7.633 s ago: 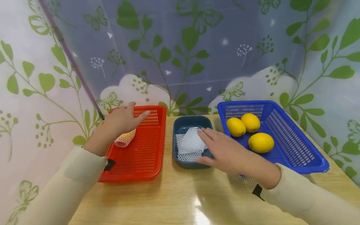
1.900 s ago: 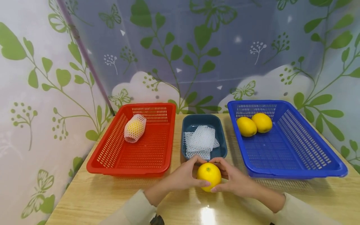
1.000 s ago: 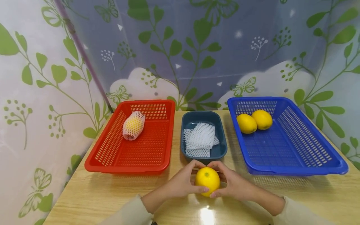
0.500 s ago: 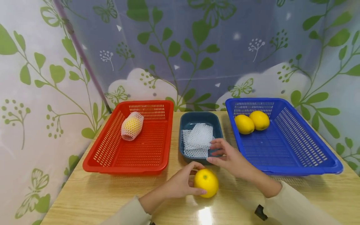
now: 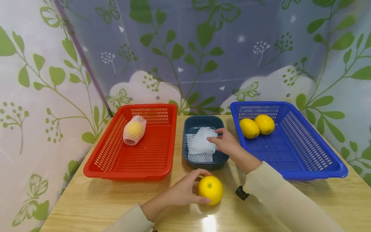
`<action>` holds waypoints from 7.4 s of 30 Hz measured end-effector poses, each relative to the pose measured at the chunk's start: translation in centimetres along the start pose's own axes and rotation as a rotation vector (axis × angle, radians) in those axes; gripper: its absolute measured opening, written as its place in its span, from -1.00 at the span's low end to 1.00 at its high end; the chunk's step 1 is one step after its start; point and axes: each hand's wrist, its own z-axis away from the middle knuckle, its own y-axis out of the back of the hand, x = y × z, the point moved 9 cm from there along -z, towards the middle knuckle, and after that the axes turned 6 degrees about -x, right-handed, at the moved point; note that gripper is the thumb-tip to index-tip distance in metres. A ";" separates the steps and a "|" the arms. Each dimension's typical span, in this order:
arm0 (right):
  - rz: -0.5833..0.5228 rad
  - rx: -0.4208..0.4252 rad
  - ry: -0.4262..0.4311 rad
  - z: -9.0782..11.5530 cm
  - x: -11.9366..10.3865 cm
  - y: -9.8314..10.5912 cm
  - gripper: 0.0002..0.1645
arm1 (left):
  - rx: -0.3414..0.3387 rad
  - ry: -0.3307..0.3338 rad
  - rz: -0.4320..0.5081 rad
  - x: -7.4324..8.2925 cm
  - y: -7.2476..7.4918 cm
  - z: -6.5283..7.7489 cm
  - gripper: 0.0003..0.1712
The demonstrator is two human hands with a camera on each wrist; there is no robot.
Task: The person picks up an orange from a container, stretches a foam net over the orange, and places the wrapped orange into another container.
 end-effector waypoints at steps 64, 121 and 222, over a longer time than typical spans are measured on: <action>0.337 0.152 0.345 1.9 -5.4 1.3 -0.69 | -0.025 0.003 -0.021 -0.1 -0.2 0.2 -0.21; 0.760 0.293 1.061 13.6 -6.5 -1.2 -0.59 | 0.646 -0.059 -0.125 6.7 9.7 -0.9 -0.64; -0.526 -0.420 0.109 8.6 9.2 -5.0 -0.31 | 0.016 0.241 0.556 -2.9 0.7 2.5 -0.41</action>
